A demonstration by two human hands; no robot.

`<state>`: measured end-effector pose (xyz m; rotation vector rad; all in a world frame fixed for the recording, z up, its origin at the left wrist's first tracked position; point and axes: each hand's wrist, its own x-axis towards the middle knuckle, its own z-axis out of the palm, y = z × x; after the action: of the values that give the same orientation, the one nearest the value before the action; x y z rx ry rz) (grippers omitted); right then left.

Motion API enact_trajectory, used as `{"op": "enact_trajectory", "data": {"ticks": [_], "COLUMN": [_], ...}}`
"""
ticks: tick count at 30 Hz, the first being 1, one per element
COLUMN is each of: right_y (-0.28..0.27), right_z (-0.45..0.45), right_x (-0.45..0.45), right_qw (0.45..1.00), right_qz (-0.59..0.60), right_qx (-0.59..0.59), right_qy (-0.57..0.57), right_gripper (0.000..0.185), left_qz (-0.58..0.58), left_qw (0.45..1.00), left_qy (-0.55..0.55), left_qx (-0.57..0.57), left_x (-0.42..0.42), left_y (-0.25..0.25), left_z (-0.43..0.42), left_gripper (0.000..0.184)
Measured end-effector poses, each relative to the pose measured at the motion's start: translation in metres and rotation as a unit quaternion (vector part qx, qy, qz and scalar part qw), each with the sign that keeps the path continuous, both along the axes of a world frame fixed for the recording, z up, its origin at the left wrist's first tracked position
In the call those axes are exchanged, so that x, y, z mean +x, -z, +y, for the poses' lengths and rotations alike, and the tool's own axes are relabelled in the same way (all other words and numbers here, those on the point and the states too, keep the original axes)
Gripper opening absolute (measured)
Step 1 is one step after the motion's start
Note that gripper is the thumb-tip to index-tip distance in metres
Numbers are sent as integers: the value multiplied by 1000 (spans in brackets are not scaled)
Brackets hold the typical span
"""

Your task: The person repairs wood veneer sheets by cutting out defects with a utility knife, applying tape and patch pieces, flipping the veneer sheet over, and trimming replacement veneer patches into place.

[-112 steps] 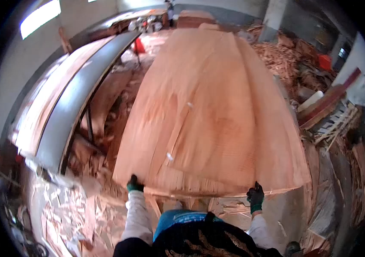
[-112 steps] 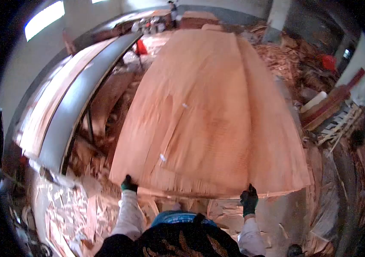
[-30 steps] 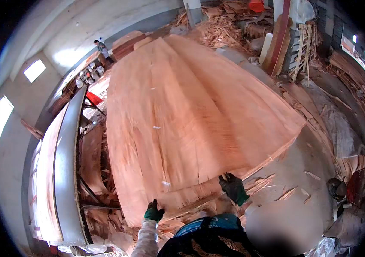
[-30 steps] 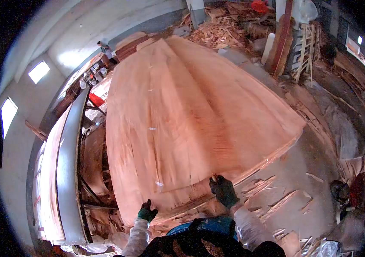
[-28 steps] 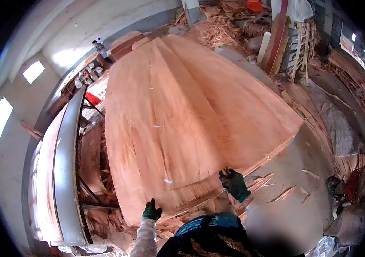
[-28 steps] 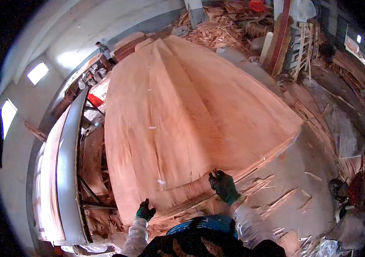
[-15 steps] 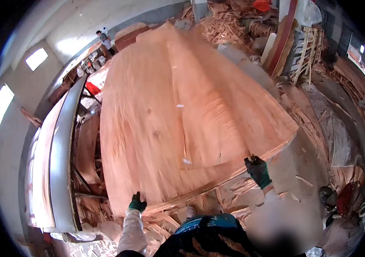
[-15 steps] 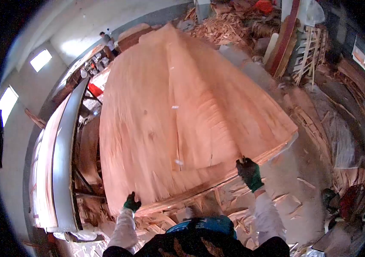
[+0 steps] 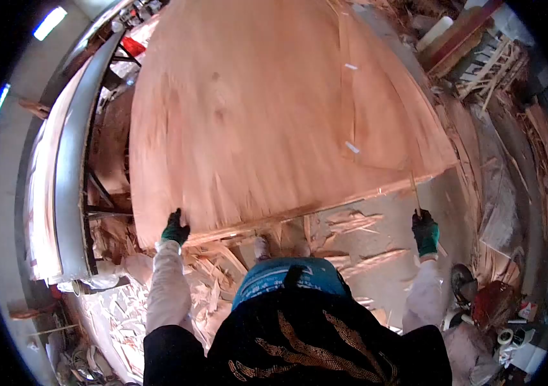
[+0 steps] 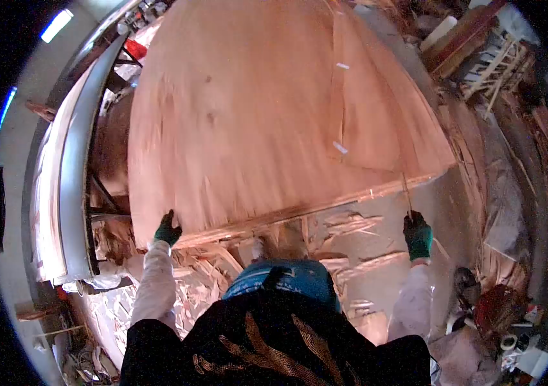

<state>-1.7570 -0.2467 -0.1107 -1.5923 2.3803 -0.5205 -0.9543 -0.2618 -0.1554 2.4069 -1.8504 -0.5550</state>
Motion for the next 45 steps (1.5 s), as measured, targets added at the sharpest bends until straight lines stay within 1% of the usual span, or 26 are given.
{"op": "enact_trajectory", "data": {"ticks": [4,7,9,11,13,15,17,18,20,22,23,25,27,29,30,33,34,35,36,37,38,40,41,43,44,45], "right_y": [-3,-12,-27,-1,-11,41,54,68,84,35,-18,-39,-66,-78,-87,-108,-106,-118,-122,-125,-124,-106,-89,-95,-92,-84], "right_z": [42,71,83,104,106,118,123,128,114,94,74,51,22,3,-6,-33,-39,-43,-50,-55,-59,-64,-65,-66,-65,-64], "right_x": [-66,-109,-113,-133,-109,-109,-66,-45,6,88,123,157,198,232,248,308,323,348,370,391,415,462,482,543,574,600], "right_qw": [988,985,978,976,973,987,968,984,900,908,852,874,828,805,768,749,740,760,744,728,717,695,771,710,703,695], "right_qz": [134,173,155,216,208,153,221,-158,-393,-381,-483,-466,-544,-588,-638,-661,-673,-649,-667,-686,-697,-719,-627,-705,-711,-718], "right_qx": [-62,4,88,20,96,21,-49,-72,-133,-97,2,32,36,26,25,32,8,-2,5,12,12,10,-41,8,17,23], "right_qy": [-33,11,107,38,3,-34,-108,36,131,147,205,132,130,72,44,25,-14,-37,-30,-22,-22,-17,-103,0,16,38], "right_gripper": [23,32,35,24,21,19,19,16,12,10,13,11,15,19,21,23,23,23,23,22,21,20,20,13,12,11], "left_qz": [-21,-23,-28,-19,4,2,-31,-22,-7,2,-8,-27,-22,-32,-31,-18,-18,-38,-12,-5,-2,11,39,81,64,85], "left_qw": [999,999,998,999,999,1000,997,997,998,998,999,999,999,999,999,998,998,996,996,999,995,996,998,996,992,993], "left_qy": [31,22,18,18,9,-2,15,3,-14,-20,-14,3,-6,-6,-11,-16,-30,5,-31,-15,22,-4,-4,0,62,60], "left_qx": [11,36,44,24,30,31,64,69,64,52,44,35,36,17,10,-52,-45,-84,-77,-40,-99,-84,-59,-44,-94,-62], "left_x": [7,-5,-11,1,-7,-5,-3,-12,-25,-25,-23,-16,-29,-25,-31,-18,-23,-11,-30,-27,-16,-24,-28,-23,-10,-10], "left_y": [4,-12,-13,0,-12,-11,-9,-24,-35,-35,-31,-19,-36,-23,-22,1,-2,24,-13,-14,4,-15,-29,-38,-9,-29], "left_z": [0,-3,-7,-5,-3,-2,-5,-4,-6,-3,-3,-3,-5,3,6,7,6,9,11,10,13,15,15,16,18,18], "left_gripper": [71,77,78,77,76,77,79,80,77,70,70,71,70,68,67,68,66,64,64,68,68,68,69,70,72,75]}}
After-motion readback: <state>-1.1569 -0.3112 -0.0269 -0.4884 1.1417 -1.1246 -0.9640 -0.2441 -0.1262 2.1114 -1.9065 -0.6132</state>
